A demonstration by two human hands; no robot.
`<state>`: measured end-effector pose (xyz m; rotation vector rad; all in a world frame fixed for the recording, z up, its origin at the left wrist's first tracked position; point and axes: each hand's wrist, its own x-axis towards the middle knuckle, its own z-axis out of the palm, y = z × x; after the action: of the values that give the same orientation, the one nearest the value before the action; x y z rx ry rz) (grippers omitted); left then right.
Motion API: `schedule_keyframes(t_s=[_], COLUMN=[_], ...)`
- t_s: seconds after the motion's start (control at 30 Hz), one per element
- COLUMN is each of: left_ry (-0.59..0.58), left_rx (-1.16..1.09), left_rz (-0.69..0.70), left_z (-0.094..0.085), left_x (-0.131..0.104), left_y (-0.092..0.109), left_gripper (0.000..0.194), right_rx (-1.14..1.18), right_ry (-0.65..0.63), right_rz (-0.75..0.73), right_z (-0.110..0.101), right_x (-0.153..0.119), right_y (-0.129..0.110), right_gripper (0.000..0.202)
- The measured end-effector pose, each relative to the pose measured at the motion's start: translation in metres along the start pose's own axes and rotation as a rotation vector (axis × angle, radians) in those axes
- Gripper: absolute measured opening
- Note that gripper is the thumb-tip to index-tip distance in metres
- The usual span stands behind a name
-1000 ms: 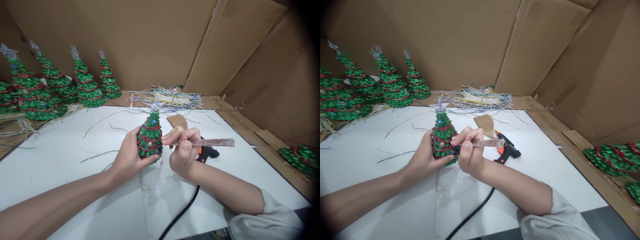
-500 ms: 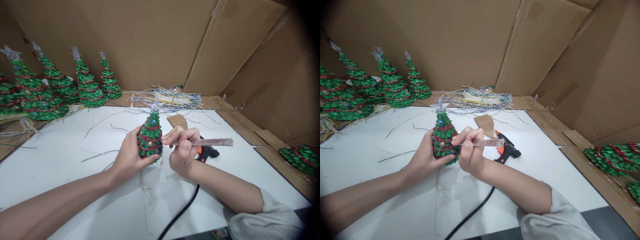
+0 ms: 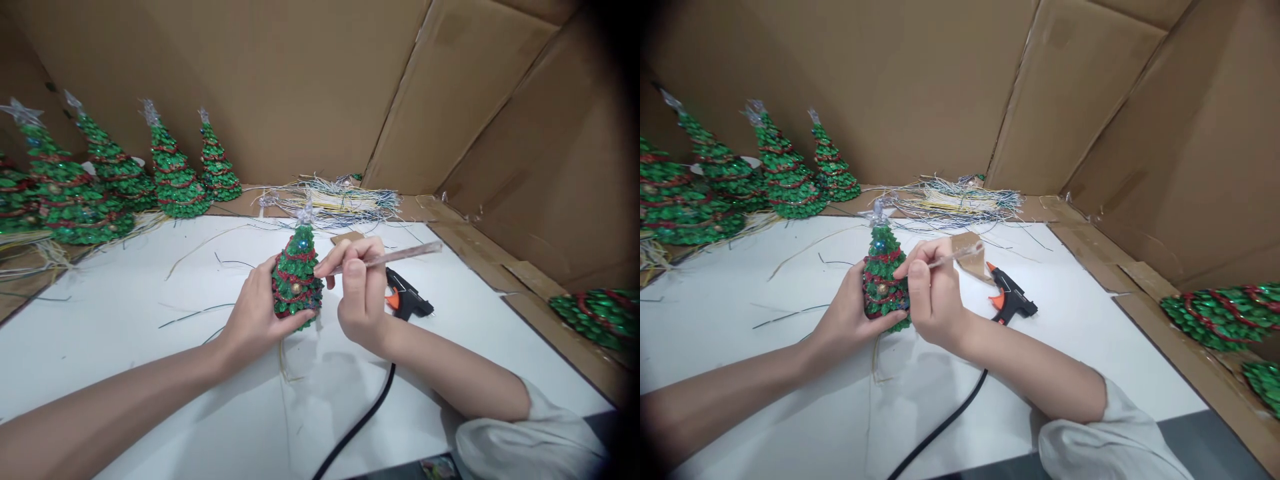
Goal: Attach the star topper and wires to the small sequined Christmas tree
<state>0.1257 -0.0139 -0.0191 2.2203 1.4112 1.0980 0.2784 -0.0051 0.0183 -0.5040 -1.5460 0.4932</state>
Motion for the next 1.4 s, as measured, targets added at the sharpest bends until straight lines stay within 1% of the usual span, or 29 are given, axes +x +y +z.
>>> schedule_keyframes(t_s=[0.07, 0.2, 0.37, 0.5, 0.6, 0.73, 0.8, 0.93, 1.0, 1.07, 1.27, 1.4], left_ry=[-0.007, -0.004, -0.017, -0.008, -0.009, -0.017, -0.015, -0.020, -0.026, -0.028, -0.020, -0.010], left_rx=[0.000, 0.010, 0.010, 0.009, 0.014, 0.021, 0.017, -0.008, -0.012, -0.009, 0.028, 0.044], left_rz=[0.000, 0.011, 0.002, 0.009, 0.001, -0.014, -0.022, -0.039, -0.045, -0.048, -0.038, -0.021], left_z=[0.000, -0.001, -0.002, -0.002, -0.002, -0.002, -0.002, -0.002, -0.002, -0.002, -0.002, -0.001], left_x=[0.000, -0.001, -0.001, -0.001, -0.001, 0.000, 0.000, 0.000, 0.001, 0.001, 0.000, 0.000], left_y=[-0.001, 0.000, 0.002, 0.002, 0.001, 0.001, 0.002, 0.003, 0.003, 0.003, 0.002, 0.000], left_gripper=[0.081, 0.080, 0.079, 0.080, 0.079, 0.078, 0.078, 0.079, 0.080, 0.080, 0.081, 0.082], right_rx=[0.006, -0.007, 0.014, 0.019, 0.032, 0.082, 0.113, 0.155, 0.168, 0.162, 0.140, 0.127], right_ry=[0.019, 0.111, 0.157, 0.156, 0.122, 0.013, 0.028, 0.139, 0.146, 0.128, 0.089, 0.057], right_rz=[-0.042, -0.196, -0.216, -0.224, -0.203, -0.082, -0.076, -0.183, -0.204, -0.184, -0.043, 0.000], right_z=[0.000, 0.004, 0.005, 0.005, 0.004, -0.001, -0.004, -0.009, -0.010, -0.010, -0.010, -0.010], right_x=[-0.003, -0.011, -0.017, -0.016, -0.010, 0.000, 0.004, 0.010, 0.011, 0.010, 0.005, 0.004], right_y=[0.001, 0.009, 0.014, 0.014, 0.013, 0.006, 0.001, -0.008, -0.009, -0.007, 0.000, 0.002], right_gripper=[0.013, 0.012, 0.009, 0.008, 0.010, 0.010, 0.010, 0.012, 0.012, 0.012, 0.013, 0.015])
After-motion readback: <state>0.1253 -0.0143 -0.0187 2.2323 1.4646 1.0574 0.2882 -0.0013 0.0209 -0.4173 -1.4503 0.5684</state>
